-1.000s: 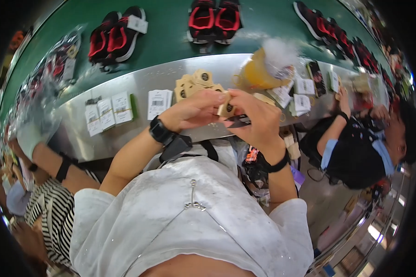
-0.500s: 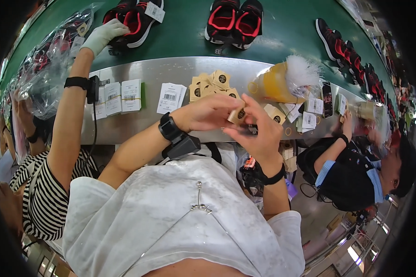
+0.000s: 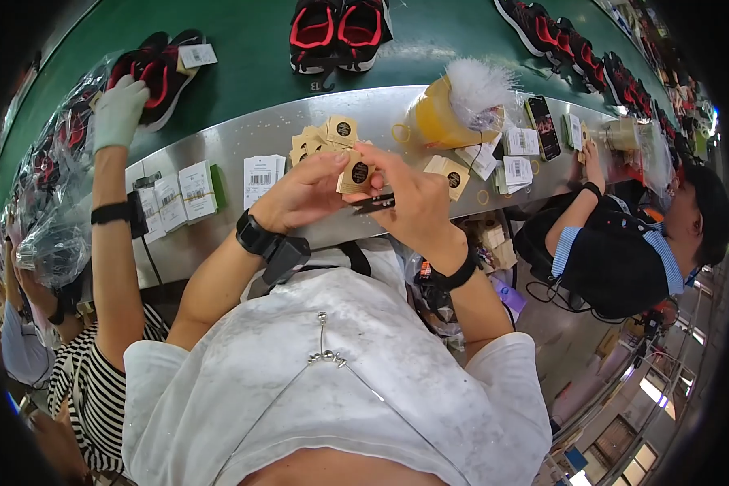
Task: Tagging and preparing shoes for packaging at an assembly line.
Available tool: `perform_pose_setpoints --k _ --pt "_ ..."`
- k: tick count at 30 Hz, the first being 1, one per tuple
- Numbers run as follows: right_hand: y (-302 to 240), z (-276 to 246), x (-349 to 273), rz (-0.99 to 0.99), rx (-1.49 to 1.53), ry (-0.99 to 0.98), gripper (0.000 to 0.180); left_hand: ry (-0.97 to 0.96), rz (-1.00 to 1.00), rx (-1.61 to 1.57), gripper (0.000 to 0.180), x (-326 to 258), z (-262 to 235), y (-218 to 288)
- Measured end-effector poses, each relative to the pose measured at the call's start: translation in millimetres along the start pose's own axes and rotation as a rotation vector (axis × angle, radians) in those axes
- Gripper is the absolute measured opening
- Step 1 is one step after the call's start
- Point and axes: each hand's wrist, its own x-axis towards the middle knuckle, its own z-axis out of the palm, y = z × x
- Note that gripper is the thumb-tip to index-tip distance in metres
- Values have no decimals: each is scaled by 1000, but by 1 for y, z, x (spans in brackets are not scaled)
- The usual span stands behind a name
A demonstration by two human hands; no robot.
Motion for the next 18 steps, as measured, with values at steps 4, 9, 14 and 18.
perform_pose_setpoints --k 4,9,14,18 --pt "-19 -16 12 261 56 -73 39 -46 68 9 43 -3 -3 3" --pt "-17 -27 11 232 50 -79 19 -123 93 51 49 -8 -7 9" --pt "-21 -29 15 168 18 -75 11 -129 139 121 50 -12 -1 12" --pt "-24 -27 14 167 21 -87 10 -133 123 123 48 -13 -2 11"
